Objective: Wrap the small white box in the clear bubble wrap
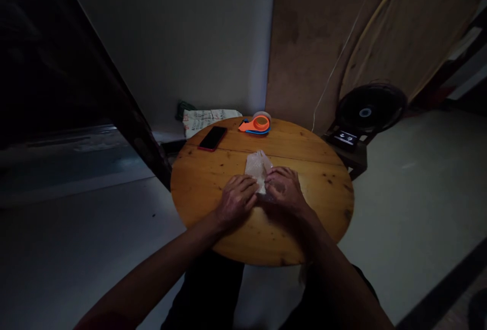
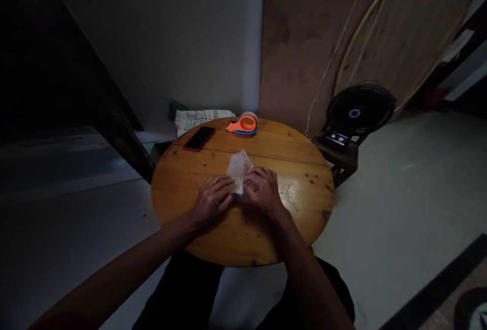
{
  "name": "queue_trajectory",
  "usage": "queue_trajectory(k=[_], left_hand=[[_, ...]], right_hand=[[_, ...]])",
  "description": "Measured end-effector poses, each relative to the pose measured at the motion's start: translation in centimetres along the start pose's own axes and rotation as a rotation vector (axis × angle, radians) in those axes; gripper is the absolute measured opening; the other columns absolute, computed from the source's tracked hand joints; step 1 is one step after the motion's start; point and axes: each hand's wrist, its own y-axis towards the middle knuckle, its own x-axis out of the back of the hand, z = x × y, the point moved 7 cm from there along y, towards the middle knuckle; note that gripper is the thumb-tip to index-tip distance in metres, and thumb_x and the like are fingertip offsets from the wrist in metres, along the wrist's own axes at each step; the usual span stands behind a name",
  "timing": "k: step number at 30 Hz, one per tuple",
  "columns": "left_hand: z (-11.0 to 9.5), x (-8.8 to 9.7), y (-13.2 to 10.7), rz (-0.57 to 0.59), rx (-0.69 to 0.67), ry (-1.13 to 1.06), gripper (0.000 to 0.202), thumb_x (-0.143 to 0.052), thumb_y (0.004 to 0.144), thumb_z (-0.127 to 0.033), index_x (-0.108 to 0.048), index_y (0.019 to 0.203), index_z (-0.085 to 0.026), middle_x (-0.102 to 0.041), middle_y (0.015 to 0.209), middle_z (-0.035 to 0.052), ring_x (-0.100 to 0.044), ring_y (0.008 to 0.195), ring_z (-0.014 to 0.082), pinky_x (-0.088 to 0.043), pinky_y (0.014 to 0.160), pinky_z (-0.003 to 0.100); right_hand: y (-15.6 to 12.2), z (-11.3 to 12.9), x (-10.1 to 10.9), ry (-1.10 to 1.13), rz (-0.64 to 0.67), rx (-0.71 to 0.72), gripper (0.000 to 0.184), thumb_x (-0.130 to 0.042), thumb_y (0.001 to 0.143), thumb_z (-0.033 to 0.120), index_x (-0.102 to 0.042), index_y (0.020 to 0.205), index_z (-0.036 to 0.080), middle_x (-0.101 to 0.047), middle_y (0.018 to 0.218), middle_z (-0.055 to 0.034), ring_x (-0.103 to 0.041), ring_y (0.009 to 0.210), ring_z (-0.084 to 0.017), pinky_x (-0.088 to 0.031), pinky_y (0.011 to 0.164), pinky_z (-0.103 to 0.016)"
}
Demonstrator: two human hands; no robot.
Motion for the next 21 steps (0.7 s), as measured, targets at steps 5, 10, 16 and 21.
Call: queue_trajectory(k=[5, 10, 16, 21], left_hand=[[-0.3, -0.5, -0.1, 0.018, -0.004, -0.025, 0.021, -0.052, 0.085, -0.017, -0.065, 0.101, -0.018, -0.068, 0.108, 0.0089, -0.058, 0.108, 0.0234, -0.047, 0.093, 0.042], [-0.8, -0.5, 0.0, 0.078, 0.005, -0.039, 0.031, -0.056, 0.084, -0.033, -0.063, 0.110, -0.017, -0.065, 0.113, 0.0115, -0.056, 0.111, 0.0271, -0.046, 0.093, 0.045], [-0.9, -0.2, 0.4, 0.154, 0.010, -0.009, 0.026, -0.044, 0.092, -0.025, -0.061, 0.108, -0.016, -0.064, 0.112, 0.0109, -0.054, 0.109, 0.0249, -0.043, 0.090, 0.042], [-0.7, -0.4, 0.5, 0.169, 0.032, -0.023, 0.021, -0.046, 0.091, -0.024, -0.063, 0.102, -0.018, -0.064, 0.106, 0.0095, -0.054, 0.104, 0.0239, -0.042, 0.087, 0.040]], right_hand=[[0.0, -0.2, -0.2, 0.005, 0.003, 0.006, 0.009, -0.060, 0.076, 0.022, -0.067, 0.081, 0.023, -0.067, 0.100, -0.0028, -0.055, 0.102, -0.022, -0.033, 0.092, -0.039], [0.0, -0.9, 0.1, 0.049, -0.054, -0.060, 0.013, -0.058, 0.077, 0.028, -0.068, 0.084, 0.022, -0.063, 0.110, -0.0059, -0.055, 0.106, -0.024, -0.036, 0.096, -0.041], [-1.9, -3.6, 1.0, 0.114, -0.067, -0.388, 0.046, -0.058, 0.077, 0.038, -0.055, 0.119, 0.019, -0.054, 0.125, -0.0118, -0.055, 0.108, -0.025, -0.048, 0.084, -0.039], [-4.2, -5.0, 0.8, 0.101, 0.066, -0.630, 0.057, -0.058, 0.078, 0.044, -0.051, 0.126, 0.016, -0.065, 0.102, -0.0101, -0.062, 0.085, -0.021, -0.050, 0.076, -0.034]])
